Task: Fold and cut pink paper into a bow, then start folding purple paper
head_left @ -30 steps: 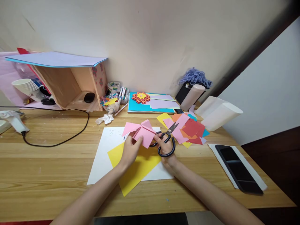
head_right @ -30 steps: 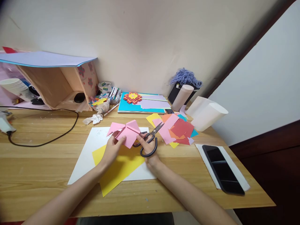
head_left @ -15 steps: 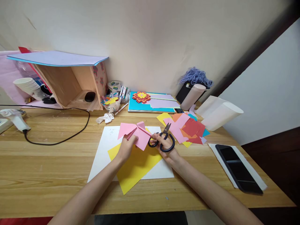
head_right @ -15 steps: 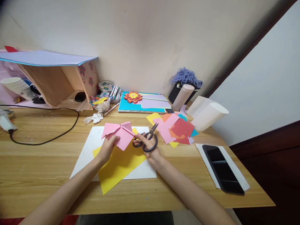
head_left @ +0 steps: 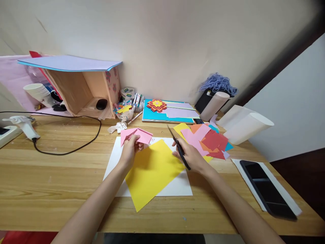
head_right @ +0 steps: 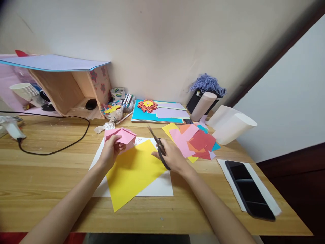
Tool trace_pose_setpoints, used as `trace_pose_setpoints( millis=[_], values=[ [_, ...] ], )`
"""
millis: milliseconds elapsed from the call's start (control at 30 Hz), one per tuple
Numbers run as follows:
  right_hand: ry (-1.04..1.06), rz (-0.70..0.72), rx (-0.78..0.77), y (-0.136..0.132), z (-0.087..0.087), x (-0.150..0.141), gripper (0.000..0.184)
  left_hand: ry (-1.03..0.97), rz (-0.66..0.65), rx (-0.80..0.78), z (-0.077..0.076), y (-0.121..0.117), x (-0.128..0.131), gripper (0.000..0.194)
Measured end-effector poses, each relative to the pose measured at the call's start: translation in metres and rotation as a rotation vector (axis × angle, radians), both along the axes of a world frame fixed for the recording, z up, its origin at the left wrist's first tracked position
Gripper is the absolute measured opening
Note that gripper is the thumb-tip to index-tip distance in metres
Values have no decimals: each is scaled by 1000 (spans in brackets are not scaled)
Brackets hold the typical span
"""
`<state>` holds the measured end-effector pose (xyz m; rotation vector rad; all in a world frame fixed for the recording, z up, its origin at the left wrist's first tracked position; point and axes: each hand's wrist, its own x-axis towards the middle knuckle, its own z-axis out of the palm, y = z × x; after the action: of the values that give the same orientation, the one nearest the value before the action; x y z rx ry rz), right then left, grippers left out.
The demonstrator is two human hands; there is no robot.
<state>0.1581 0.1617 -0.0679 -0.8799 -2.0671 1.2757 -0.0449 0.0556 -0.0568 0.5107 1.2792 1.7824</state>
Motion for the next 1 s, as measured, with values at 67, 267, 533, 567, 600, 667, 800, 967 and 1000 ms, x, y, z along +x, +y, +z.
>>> trace_pose_setpoints(
  millis=[67,267,533,567,600,667,800,967,1000],
  values=[
    [-242,88,244,4,2,6,27,3,23,-7,1,0,-1,24],
    [-642,169,562,-1,-2,3,34,77,10,-9,1,-3,2,25],
    [-741,182,646,-4,1,0,38,177,-26,-7,-2,-2,7,26],
    [-741,183,647,-4,1,-1,38,183,-30,-6,-2,-2,8,25],
    [-739,183,647,-4,1,-1,39,189,-34,-6,-2,-2,8,25],
    [-733,180,645,-5,2,-1,39,205,-44,-2,-1,-2,9,23],
    [-725,174,637,-6,4,-1,38,270,-75,-14,-1,-3,10,23],
    [-729,168,632,-6,5,0,39,340,-85,-25,-4,-3,10,25],
    [-725,168,632,-5,4,0,39,361,-86,-29,-5,-3,10,25]
  ],
)
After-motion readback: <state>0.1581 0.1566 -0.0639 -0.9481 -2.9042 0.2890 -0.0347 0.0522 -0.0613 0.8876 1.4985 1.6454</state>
